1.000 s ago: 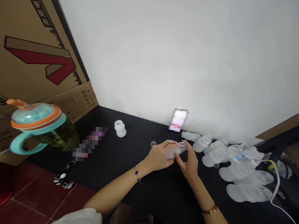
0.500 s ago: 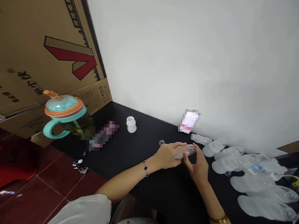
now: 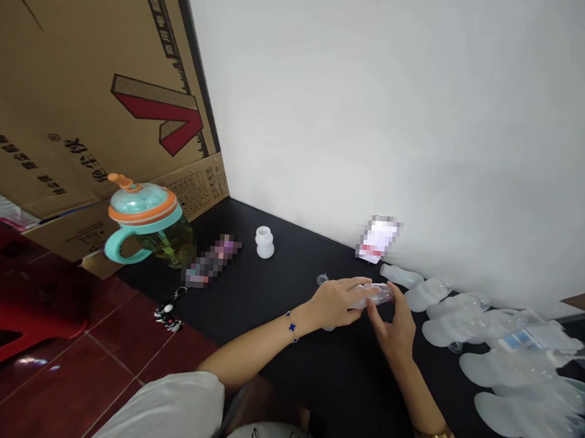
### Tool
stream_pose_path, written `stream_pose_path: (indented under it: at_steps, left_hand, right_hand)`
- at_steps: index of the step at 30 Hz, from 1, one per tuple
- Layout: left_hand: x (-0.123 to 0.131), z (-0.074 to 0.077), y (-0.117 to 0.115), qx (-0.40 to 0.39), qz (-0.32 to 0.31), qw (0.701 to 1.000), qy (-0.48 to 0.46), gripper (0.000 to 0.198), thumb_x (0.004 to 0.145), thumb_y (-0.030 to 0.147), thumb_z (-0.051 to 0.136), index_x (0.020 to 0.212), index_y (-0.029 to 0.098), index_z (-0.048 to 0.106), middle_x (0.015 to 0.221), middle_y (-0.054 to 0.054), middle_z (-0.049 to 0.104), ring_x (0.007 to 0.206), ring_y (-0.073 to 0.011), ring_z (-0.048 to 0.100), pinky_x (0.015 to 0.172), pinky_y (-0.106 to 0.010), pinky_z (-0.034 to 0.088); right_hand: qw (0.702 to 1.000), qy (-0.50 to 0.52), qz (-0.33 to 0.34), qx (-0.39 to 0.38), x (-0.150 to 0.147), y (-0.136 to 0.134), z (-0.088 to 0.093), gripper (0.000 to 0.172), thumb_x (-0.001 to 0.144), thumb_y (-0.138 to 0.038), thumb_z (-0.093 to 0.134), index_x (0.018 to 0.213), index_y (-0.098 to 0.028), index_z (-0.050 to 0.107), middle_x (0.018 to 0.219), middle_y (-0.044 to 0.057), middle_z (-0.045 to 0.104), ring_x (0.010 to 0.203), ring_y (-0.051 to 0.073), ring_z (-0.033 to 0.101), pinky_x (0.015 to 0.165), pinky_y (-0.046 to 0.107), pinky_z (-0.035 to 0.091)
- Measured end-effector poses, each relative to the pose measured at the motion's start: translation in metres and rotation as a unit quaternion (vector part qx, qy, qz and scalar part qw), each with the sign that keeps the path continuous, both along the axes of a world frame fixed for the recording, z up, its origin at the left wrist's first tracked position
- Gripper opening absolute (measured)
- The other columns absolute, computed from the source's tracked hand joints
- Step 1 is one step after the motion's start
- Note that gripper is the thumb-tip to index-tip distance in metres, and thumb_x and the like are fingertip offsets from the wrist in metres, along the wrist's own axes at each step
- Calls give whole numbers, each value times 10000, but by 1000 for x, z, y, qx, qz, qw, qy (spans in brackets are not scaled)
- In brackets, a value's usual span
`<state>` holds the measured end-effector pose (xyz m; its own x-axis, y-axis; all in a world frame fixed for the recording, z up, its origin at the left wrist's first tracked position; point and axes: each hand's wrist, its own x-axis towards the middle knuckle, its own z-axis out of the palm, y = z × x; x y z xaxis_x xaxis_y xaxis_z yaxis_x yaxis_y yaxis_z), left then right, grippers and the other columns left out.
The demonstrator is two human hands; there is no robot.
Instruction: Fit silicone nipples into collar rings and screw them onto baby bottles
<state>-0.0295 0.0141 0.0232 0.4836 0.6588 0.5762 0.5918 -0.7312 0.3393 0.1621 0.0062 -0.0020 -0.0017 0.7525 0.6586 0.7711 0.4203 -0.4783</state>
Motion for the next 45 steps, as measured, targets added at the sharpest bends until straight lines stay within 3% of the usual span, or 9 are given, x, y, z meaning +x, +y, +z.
stream_pose_path:
  at_steps: [5,11,22,30,39,45]
  left_hand:
    - [0,3,-1,26,5,1000,4,499,939,242,537,1435,272,499,1373,-72,606,1179,-207,652,968,-322,567]
    - [-4,2,6,29,22,997,-75,512,974,263,540,1474,275,432,1394,-36,619,1270,-186,594,1091,-351,505]
    - [-38,1,40,-46,165,947,-273,507,909,330,673,1388,287,512,1384,-53,620,1282,-244,597,1107,-418,485]
    - [-60,-10,60,-92,214,914,-331,552,878,308,694,1370,271,446,1355,-81,627,1265,-245,612,1066,-411,494]
    - [-70,-36,79,-106,245,904,-334,525,826,252,717,1277,230,450,1294,-122,632,1211,-255,628,1031,-419,497]
    - [-71,-43,84,-99,251,904,-333,547,838,265,705,1314,232,439,1318,-125,619,1222,-254,619,1029,-413,494]
  right_hand:
    - [999,45,18,22,-3,-4,2,558,917,-438,654,1399,-196,511,1264,151,662,1081,297,673,908,465,582]
    - [996,44,67,35,-6,-7,1,662,917,-381,662,1500,-245,381,1317,143,618,1039,279,678,842,455,609]
    - [995,54,78,-6,-11,-7,2,623,955,-322,606,1520,-250,353,1440,170,523,1060,263,654,803,436,612]
    - [997,30,70,-26,-13,-5,3,515,980,-348,546,1473,-247,438,1476,170,499,1038,246,672,792,413,624]
    - [985,-50,73,-149,-9,1,-11,467,962,-358,531,1415,-249,511,1360,123,623,1108,272,681,910,461,598]
    - [975,-106,107,-162,-8,3,-21,385,945,-322,552,1317,-233,600,1278,114,681,1177,292,649,995,490,544]
